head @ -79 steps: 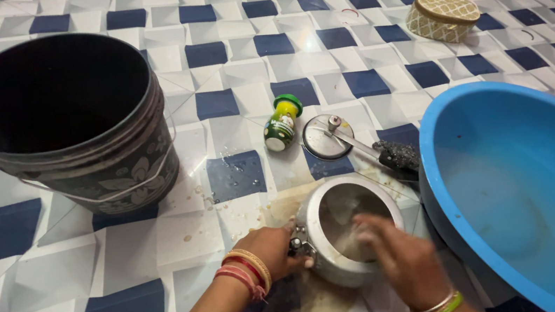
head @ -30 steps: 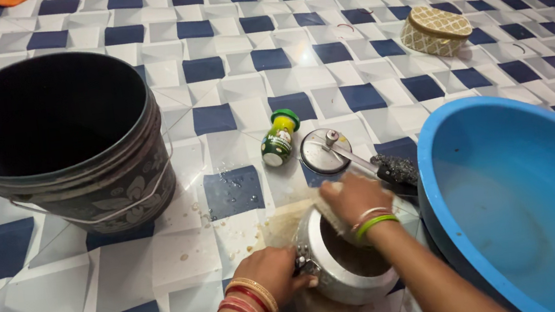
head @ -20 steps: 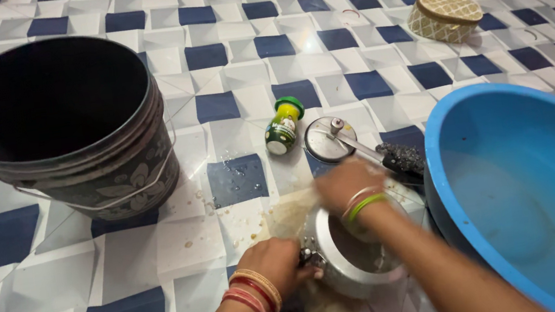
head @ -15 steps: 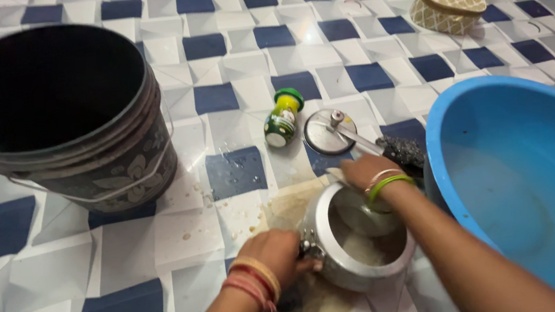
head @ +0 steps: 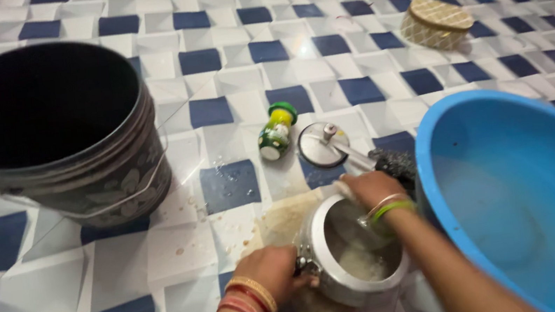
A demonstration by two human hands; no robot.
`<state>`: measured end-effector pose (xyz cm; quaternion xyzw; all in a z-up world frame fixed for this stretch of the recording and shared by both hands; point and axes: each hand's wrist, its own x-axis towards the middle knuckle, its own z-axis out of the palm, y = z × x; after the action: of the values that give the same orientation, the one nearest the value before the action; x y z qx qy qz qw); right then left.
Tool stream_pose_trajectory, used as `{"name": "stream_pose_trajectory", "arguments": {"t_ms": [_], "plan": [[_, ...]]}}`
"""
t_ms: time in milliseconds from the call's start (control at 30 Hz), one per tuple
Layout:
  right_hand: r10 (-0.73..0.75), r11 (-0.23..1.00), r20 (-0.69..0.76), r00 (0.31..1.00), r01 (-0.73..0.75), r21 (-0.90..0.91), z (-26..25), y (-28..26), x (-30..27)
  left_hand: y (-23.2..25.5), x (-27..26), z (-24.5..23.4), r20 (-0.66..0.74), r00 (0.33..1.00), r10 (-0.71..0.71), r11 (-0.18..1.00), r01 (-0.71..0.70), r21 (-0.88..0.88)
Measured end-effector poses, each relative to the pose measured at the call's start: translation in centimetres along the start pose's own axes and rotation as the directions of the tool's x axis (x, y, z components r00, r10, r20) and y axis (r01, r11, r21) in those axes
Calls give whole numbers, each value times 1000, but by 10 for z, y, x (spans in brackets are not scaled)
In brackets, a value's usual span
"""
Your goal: The person scrubs the inside and outside of a metal pot using a steel wool pad. They hold the pot with one hand and scrub with the other, rotating the pot to clean all sides.
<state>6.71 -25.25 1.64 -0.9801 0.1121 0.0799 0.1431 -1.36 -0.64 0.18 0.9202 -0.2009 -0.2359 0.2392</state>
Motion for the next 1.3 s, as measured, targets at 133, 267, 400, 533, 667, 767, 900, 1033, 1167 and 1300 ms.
{"name": "stream_pose_trajectory", "arguments": {"t_ms": [133, 267, 400, 533, 667, 767, 900, 1033, 1167, 1300], "plan": [[-416, 908, -366, 832, 357, -220, 47, -46, -44, 5, 1, 7, -10, 1000, -29, 1000, 29, 4], [-335, 936, -232, 913, 294, -195, 40, -51, -45, 5, -4, 8, -28, 999, -45, 999, 45, -6], [252, 915, -159, 955, -181, 361, -1, 7, -29, 10, -9, 5, 7, 996, -91, 996, 91, 2], [232, 935, -179, 956, -169, 311, 3, 19, -30, 9, 1, 2, 32, 999, -4, 999, 3, 32], [-328, 943, -287, 900, 297, -148, 43, -40, -45, 8, 3, 4, 15, 1000, 0, 997, -1, 71], [-413, 903, -175, 894, 377, -206, 44, -54, -49, 5, -6, 10, -3, 1000, -21, 999, 21, 45], [147, 963, -28, 989, -137, 230, -3, -5, -24, 4, -5, 6, -7, 1000, -11, 998, 11, 54], [196, 955, -120, 973, -162, 249, 4, 15, -29, 3, 1, 5, 19, 999, 34, 998, -35, 48], [-321, 947, -259, 911, 302, -113, 34, -42, -52, -2, 1, 0, -43, 997, 67, 994, -63, 88], [-256, 961, -135, 957, 237, -140, 21, -73, -62, -21, -15, 5, -227, 960, 162, 975, -121, 185]]}}
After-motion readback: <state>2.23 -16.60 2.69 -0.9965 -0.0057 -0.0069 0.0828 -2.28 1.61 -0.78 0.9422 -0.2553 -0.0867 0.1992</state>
